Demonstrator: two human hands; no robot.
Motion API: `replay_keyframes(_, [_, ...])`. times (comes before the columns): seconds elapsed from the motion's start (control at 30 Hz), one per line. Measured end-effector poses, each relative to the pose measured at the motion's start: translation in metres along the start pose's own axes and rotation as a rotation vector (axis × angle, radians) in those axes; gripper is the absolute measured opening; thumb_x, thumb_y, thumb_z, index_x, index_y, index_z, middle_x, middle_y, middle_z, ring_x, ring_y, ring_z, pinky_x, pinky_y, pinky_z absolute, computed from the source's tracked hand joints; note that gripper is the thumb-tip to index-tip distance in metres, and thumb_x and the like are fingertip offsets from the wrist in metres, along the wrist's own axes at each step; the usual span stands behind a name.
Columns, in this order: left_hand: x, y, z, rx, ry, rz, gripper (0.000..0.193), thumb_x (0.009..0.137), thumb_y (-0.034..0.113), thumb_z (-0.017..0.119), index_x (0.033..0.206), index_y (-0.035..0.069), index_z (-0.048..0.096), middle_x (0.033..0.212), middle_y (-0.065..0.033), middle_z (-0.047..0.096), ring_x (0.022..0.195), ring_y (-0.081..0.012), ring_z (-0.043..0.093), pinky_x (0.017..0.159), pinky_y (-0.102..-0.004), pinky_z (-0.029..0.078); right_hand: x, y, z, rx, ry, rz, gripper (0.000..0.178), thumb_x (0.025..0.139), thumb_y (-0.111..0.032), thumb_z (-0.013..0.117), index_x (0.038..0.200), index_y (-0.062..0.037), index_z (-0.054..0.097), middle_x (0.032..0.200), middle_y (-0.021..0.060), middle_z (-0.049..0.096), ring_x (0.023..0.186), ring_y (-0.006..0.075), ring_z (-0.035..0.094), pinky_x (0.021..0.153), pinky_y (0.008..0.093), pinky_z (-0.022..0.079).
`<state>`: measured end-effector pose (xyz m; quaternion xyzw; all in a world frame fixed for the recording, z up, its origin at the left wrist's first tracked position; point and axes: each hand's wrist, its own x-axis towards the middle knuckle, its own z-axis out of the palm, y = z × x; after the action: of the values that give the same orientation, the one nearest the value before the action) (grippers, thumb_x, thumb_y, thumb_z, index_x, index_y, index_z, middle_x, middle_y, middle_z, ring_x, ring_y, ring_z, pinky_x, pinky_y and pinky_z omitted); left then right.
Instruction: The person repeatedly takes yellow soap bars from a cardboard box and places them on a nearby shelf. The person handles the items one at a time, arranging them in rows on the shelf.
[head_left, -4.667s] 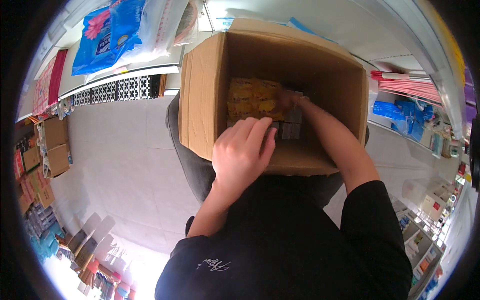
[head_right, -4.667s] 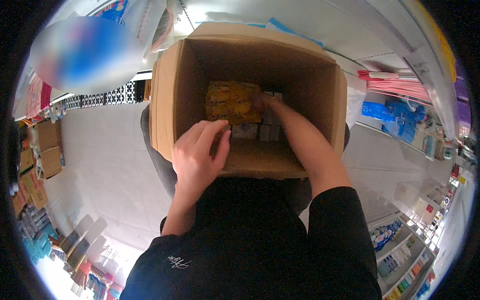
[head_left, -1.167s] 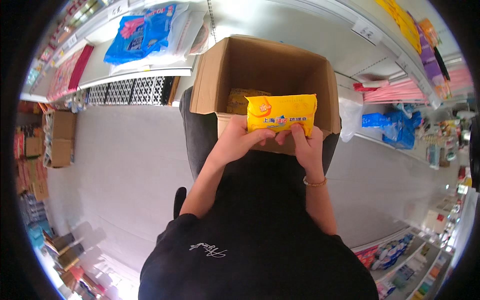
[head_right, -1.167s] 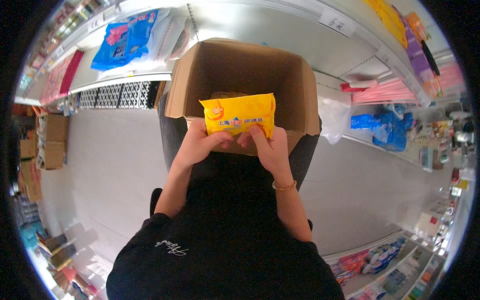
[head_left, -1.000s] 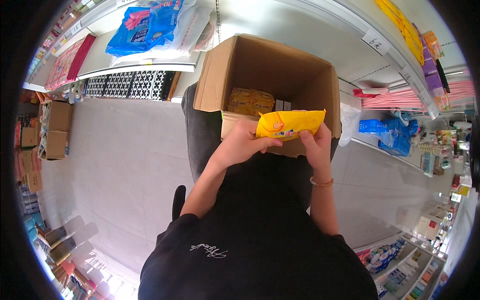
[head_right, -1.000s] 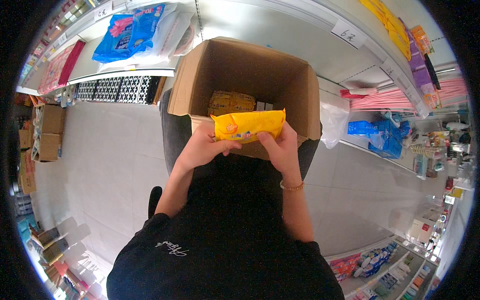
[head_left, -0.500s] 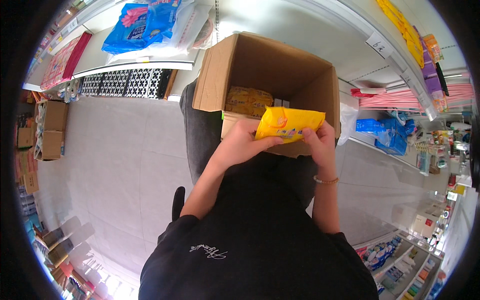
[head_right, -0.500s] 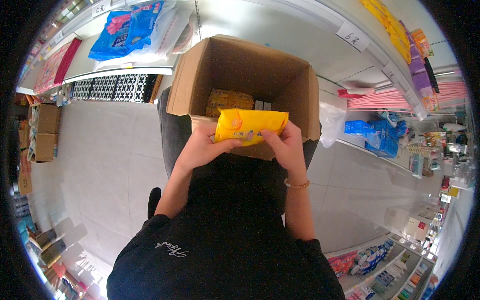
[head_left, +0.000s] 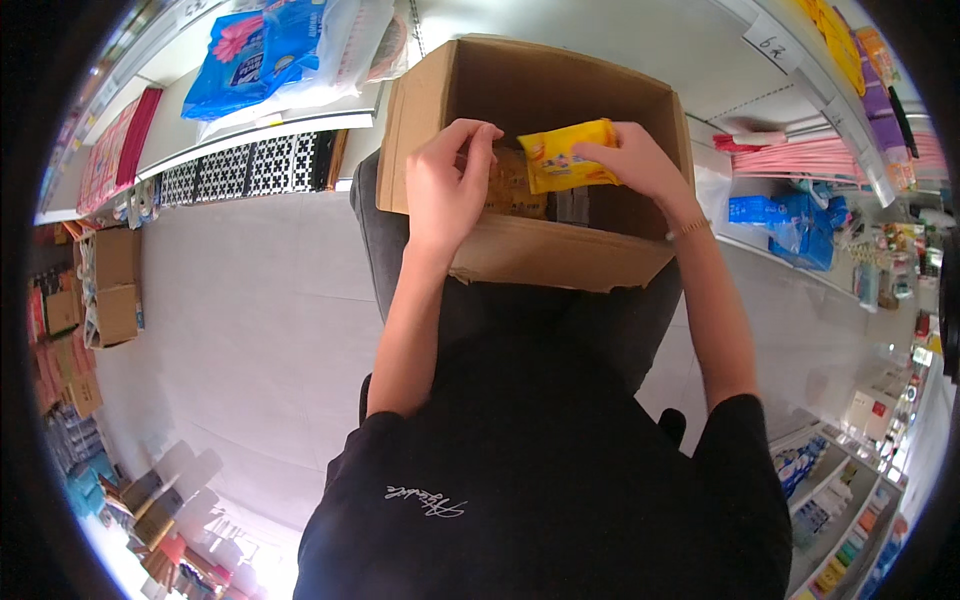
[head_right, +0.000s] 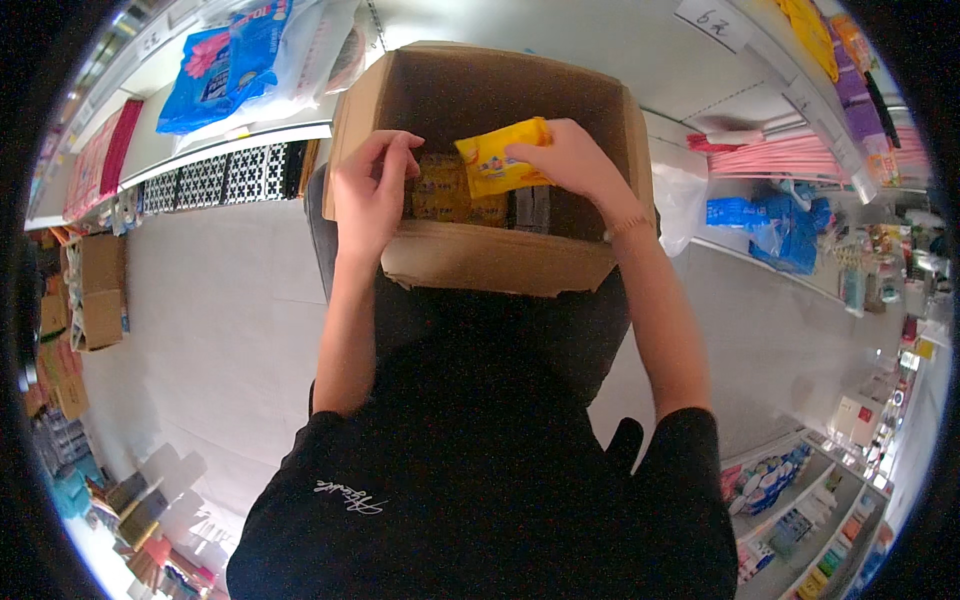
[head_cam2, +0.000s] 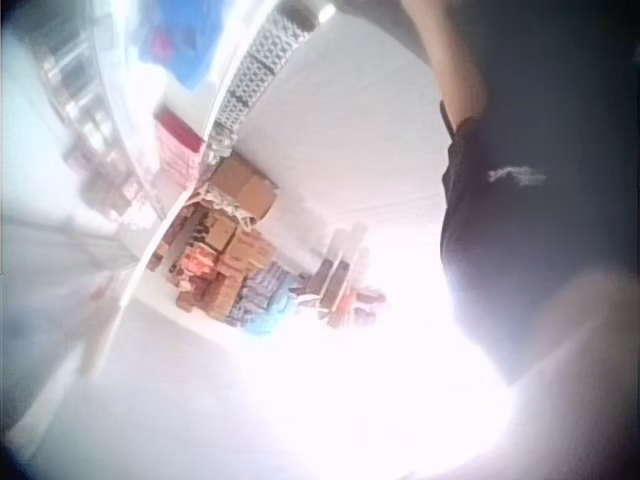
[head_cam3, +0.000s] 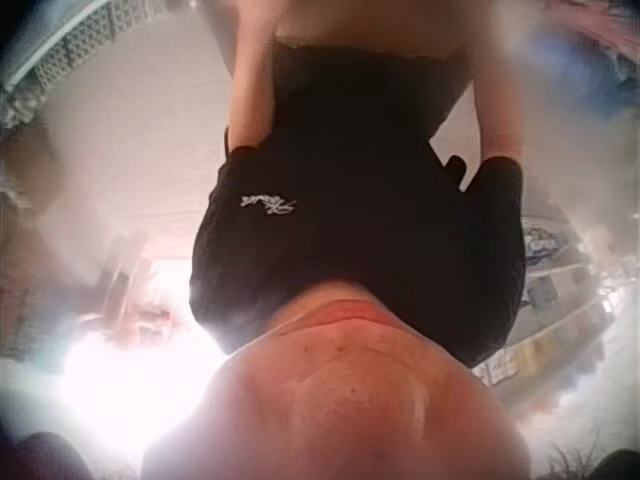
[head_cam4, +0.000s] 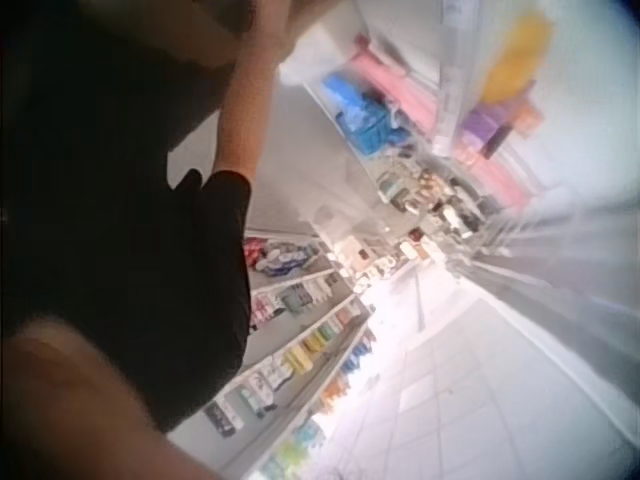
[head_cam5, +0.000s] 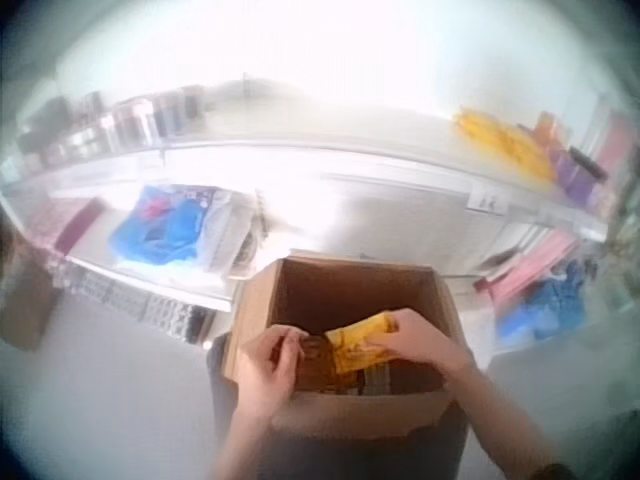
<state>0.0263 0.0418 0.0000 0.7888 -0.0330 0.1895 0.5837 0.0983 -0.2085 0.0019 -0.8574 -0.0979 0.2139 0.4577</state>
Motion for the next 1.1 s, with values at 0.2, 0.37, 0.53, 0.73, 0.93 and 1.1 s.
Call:
replay_keyframes(0.2, [-0.007,0.004,0.004,-0.04,0.078,-0.168,0.023,0.103,0.014,0.056,0.098,-0.003,0.072,0.071,-0.0049,0.063,0.057,-0.0077,0.059,0.052,-0.0217,0.046,0.088,0.01,0.035,-0.606,-0.334,0.209,0.044,0.078,-0.039,0.081,0.097,0.0007,0.074,0.086,0.0142,0.072,0.076,0.0233,0.068,0.071,0.0351,0.054])
replay_keyframes(0.37, [-0.013,0.008,-0.005,-0.042,0.041,-0.196,0.04,0.107,0.023,0.049,0.088,-0.004,0.071,0.065,-0.0052,0.06,0.053,-0.0089,0.056,0.049,-0.0226,0.043,0.15,0.078,0.083,-0.599,-0.554,0.138,0.047,0.072,-0.037,0.087,0.098,-0.0002,0.075,0.082,0.0137,0.072,0.072,0.0238,0.068,0.064,0.0376,0.054])
replay_keyframes(0.53, [-0.018,0.007,-0.007,-0.06,0.075,-0.178,0.037,0.106,0.017,0.049,0.085,-0.005,0.069,0.063,-0.0061,0.059,0.052,-0.0104,0.056,0.049,-0.0237,0.041,0.158,0.123,0.137,-0.527,-0.643,0.108,0.057,0.068,-0.039,0.089,0.107,0.0,0.072,0.079,0.0135,0.07,0.072,0.0218,0.068,0.063,0.0374,0.054])
replay_keyframes(0.73, [-0.017,0.008,-0.003,0.023,0.014,-0.121,0.049,0.108,0.028,0.042,0.085,-0.005,0.069,0.066,-0.0079,0.061,0.054,-0.0127,0.058,0.049,-0.0238,0.042,0.143,0.22,0.206,-0.501,-0.729,0.109,0.053,0.073,-0.039,0.084,0.108,-0.0009,0.072,0.086,0.0173,0.073,0.075,0.0239,0.07,0.067,0.0398,0.055])
replay_keyframes(0.93, [-0.02,0.005,-0.005,-0.011,0.04,-0.096,0.03,0.101,0.011,0.052,0.084,-0.006,0.07,0.069,-0.0107,0.063,0.056,-0.0145,0.06,0.051,-0.0238,0.044,0.115,0.236,0.23,-0.326,-0.554,0.259,0.045,0.078,-0.036,0.079,0.108,-0.003,0.073,0.084,0.0189,0.072,0.078,0.0275,0.071,0.073,0.0415,0.056])
replay_keyframes(1.1, [-0.023,0.004,-0.007,0.011,0.012,-0.091,0.029,0.101,0.011,0.053,0.085,-0.005,0.07,0.069,-0.0107,0.063,0.056,-0.014,0.061,0.052,-0.0236,0.045,0.086,0.247,0.232,-0.68,-0.459,-0.195,0.047,0.077,-0.039,0.077,0.112,-0.007,0.073,0.089,0.0159,0.073,0.081,0.0322,0.071,0.079,0.0416,0.057])
